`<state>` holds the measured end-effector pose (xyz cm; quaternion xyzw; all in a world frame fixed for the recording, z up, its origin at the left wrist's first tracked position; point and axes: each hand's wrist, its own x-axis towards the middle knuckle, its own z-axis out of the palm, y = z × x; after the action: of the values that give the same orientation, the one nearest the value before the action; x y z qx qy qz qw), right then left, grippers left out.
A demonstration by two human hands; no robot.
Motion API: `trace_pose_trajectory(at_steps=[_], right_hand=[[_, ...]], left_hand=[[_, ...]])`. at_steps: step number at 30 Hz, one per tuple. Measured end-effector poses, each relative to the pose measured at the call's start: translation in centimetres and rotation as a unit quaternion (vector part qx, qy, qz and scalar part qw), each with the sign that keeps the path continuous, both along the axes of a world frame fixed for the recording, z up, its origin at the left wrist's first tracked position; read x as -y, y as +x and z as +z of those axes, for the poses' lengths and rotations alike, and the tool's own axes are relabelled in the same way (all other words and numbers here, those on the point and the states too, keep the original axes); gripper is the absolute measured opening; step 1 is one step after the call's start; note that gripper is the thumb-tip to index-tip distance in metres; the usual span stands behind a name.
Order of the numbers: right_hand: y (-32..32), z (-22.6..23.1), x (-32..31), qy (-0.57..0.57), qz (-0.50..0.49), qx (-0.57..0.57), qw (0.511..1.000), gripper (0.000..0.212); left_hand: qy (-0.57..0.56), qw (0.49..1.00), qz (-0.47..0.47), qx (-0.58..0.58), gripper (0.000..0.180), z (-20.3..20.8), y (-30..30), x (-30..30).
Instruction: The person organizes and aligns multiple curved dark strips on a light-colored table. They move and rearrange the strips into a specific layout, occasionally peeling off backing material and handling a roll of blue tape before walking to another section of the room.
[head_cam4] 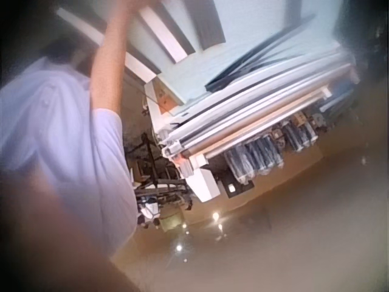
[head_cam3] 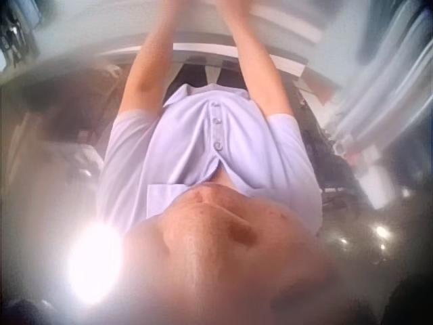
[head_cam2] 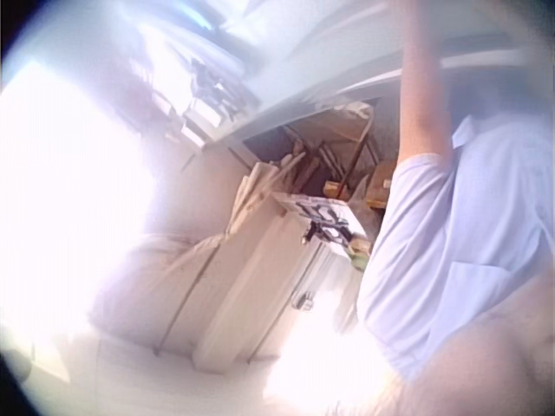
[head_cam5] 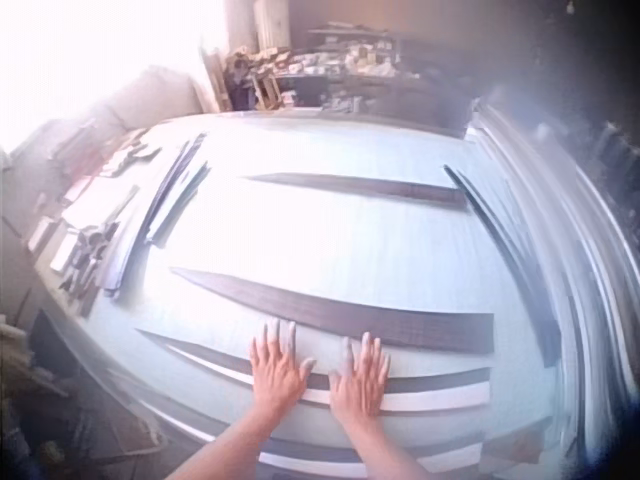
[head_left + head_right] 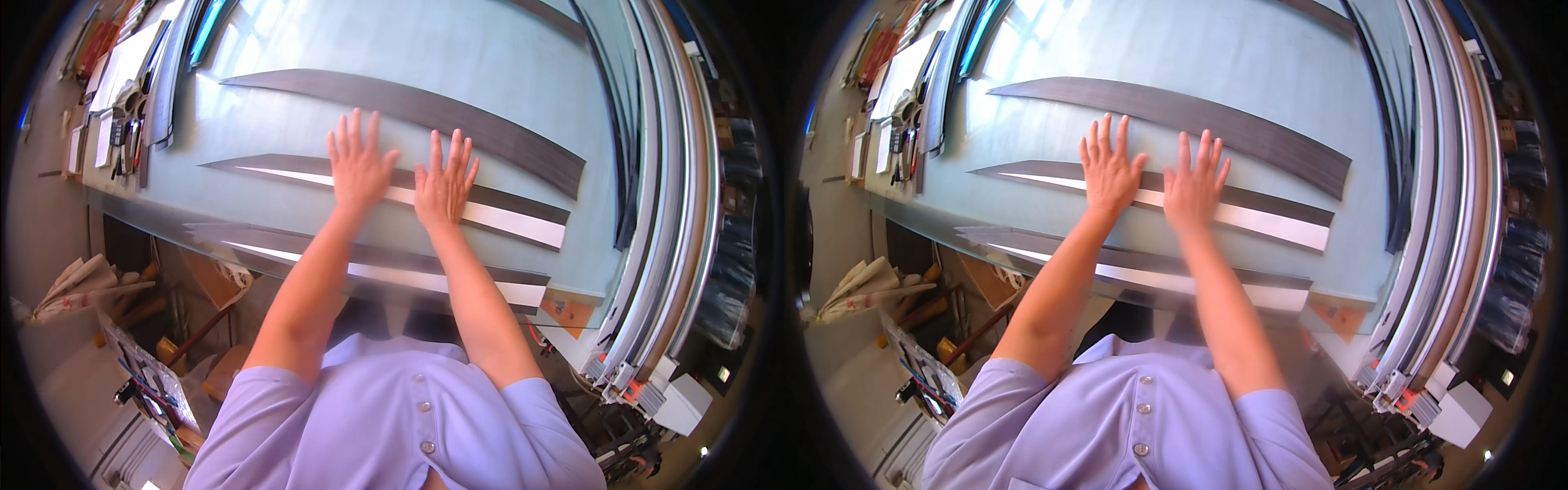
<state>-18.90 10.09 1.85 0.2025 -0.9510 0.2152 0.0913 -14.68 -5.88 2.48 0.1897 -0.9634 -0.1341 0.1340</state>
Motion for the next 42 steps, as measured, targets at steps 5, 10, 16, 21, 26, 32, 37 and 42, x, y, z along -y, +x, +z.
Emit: trace_pose_trajectory(at_steps=[5, 10, 16, 21, 26, 32, 37, 42], right_hand=[[-1.2, -1.6, -4.7, 0.084, -0.049, 0.001, 0.995, 0.083], [-4.5, -3.3, -17.8, 0.139, -0.136, -0.057, 0.979, 0.072], [-5.7, -4.1, -24.0, 0.143, -0.228, -0.014, 0.963, 0.072], [-5.3, -3.8, -23.5, 0.148, -0.238, 0.004, 0.960, 0.070], [-5.5, -4.3, -24.2, 0.151, -0.248, -0.010, 0.957, 0.069], [-7.7, -5.5, -28.5, -0.254, -0.293, -0.019, 0.921, 0.069], [-3.8, 4.3, -22.6, -0.021, 0.081, 0.028, 0.996, 0.078], [-2.0, 4.0, -20.4, 0.071, 0.203, 0.085, 0.973, 0.080]], left_hand=[[-0.055, 0.997, 0.027, 0.039, 0.074, -0.6, 0.9, 5.3], [-0.117, 0.987, 0.105, 0.028, 0.079, -1.9, 3.5, 18.0], [-0.117, 0.984, 0.135, 0.025, 0.077, -2.2, 4.3, 22.3], [-0.116, 0.973, 0.198, 0.009, 0.076, -2.6, 4.2, 22.3], [-0.148, 0.947, 0.282, -0.053, 0.072, -3.8, 4.3, 23.9], [-0.027, 0.898, 0.321, -0.300, 0.059, -4.1, 6.5, 27.0], [0.033, 0.981, -0.181, -0.064, 0.083, 1.2, 5.1, 8.1], [0.061, 0.968, -0.231, 0.083, 0.089, 3.8, 3.6, -1.1]])
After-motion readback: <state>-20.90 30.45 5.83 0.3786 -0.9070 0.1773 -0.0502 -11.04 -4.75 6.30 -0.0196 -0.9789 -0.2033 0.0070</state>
